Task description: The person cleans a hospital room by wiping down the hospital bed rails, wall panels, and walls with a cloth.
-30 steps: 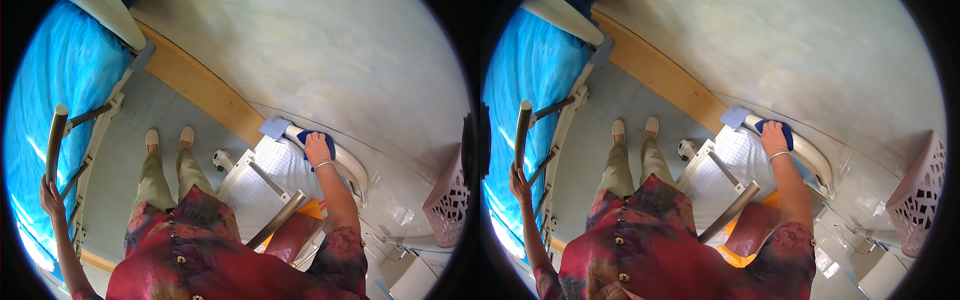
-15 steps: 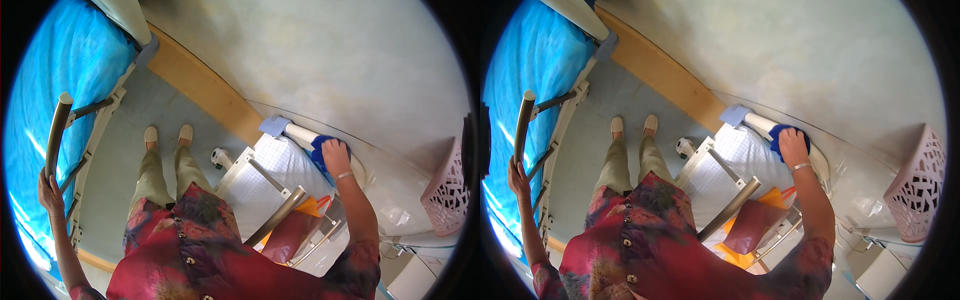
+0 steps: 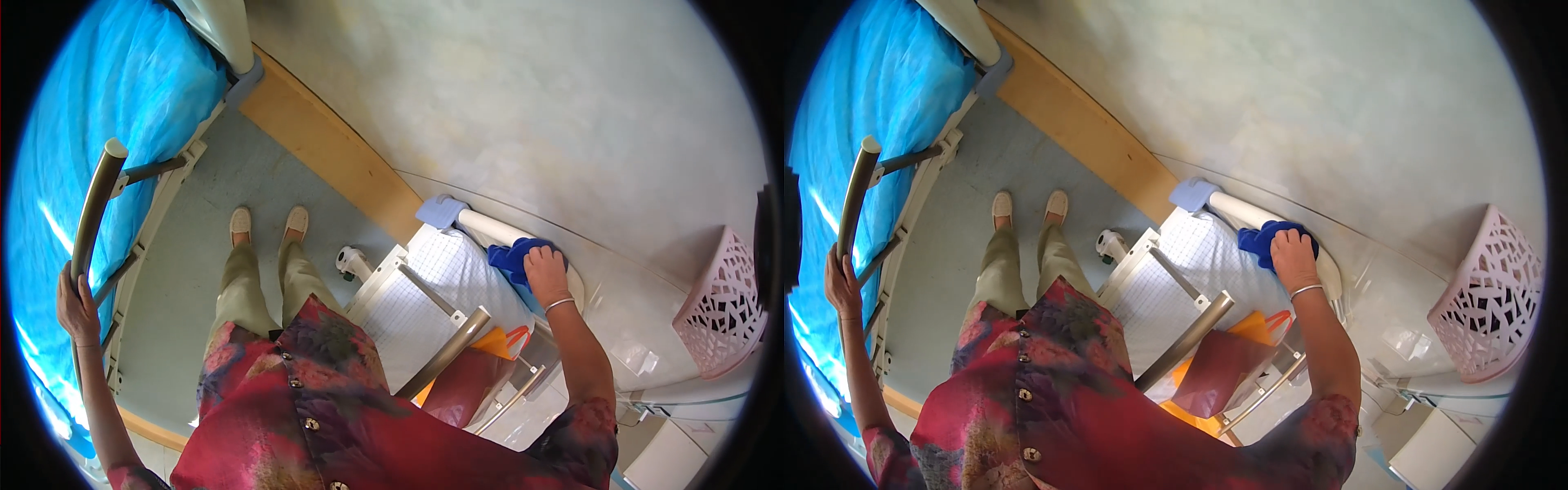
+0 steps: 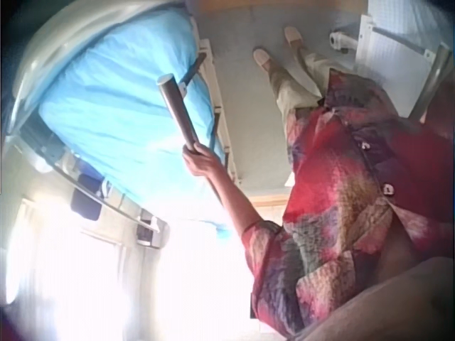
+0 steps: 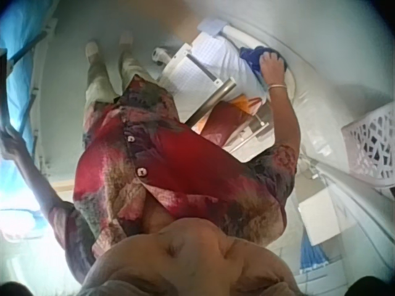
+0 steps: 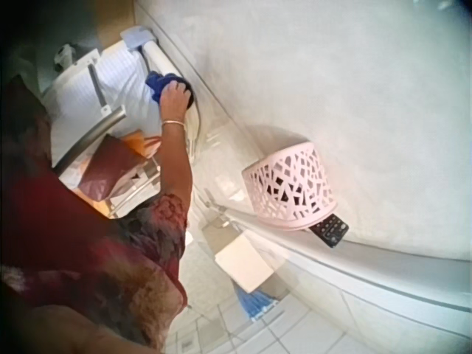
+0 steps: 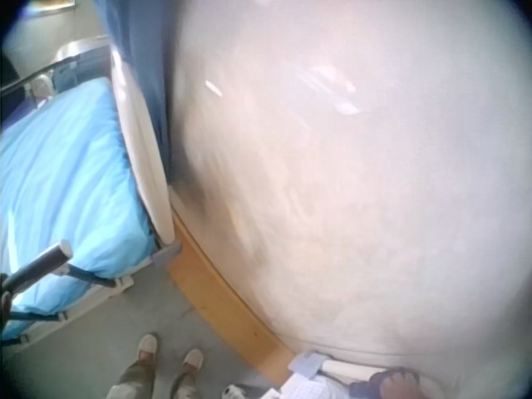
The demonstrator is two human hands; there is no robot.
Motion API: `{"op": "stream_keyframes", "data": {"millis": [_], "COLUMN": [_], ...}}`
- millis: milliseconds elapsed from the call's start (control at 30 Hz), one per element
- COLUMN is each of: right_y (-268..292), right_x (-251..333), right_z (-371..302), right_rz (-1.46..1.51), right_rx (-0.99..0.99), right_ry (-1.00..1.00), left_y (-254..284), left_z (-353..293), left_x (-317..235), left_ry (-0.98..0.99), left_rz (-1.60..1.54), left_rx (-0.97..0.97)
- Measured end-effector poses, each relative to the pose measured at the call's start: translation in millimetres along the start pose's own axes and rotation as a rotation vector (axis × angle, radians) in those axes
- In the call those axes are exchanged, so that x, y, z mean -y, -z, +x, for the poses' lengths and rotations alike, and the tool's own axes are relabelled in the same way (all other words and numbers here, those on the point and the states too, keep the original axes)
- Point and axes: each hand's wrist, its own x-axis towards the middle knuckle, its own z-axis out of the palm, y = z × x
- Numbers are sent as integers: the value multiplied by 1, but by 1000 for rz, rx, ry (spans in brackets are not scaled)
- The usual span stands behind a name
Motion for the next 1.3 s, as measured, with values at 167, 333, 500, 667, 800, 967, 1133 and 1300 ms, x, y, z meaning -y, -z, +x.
{"op": "stream_keyframes", "data": {"millis": [167,333,500,667,800,967,1133,1300], "right_y": [-10,-16,-6,-31,-83,-95,-99,-55], "right_x": [10,7,0,20,65,87,82,50], "right_z": [45,47,16,66,116,164,151,98], "right_rz": [0,10,70,39,-109,-27,43,-7], "right_rx": [-6,42,-87,136,133,176,238,199], "right_ry": [-177,-145,-61,-32,66,-17,-196,-278], "left_y": [-8,-5,-2,-7,-13,-11,-9,-4], "left_z": [0,0,-2,-4,-9,-14,-7,-2], "left_x": [9,10,4,9,28,47,25,5], "left_ry": [28,20,35,53,78,56,126,123], "left_rz": [-33,-57,-9,-4,-18,-16,-78,-56], "left_rx": [-13,-2,-3,-10,-8,-24,31,28]}}
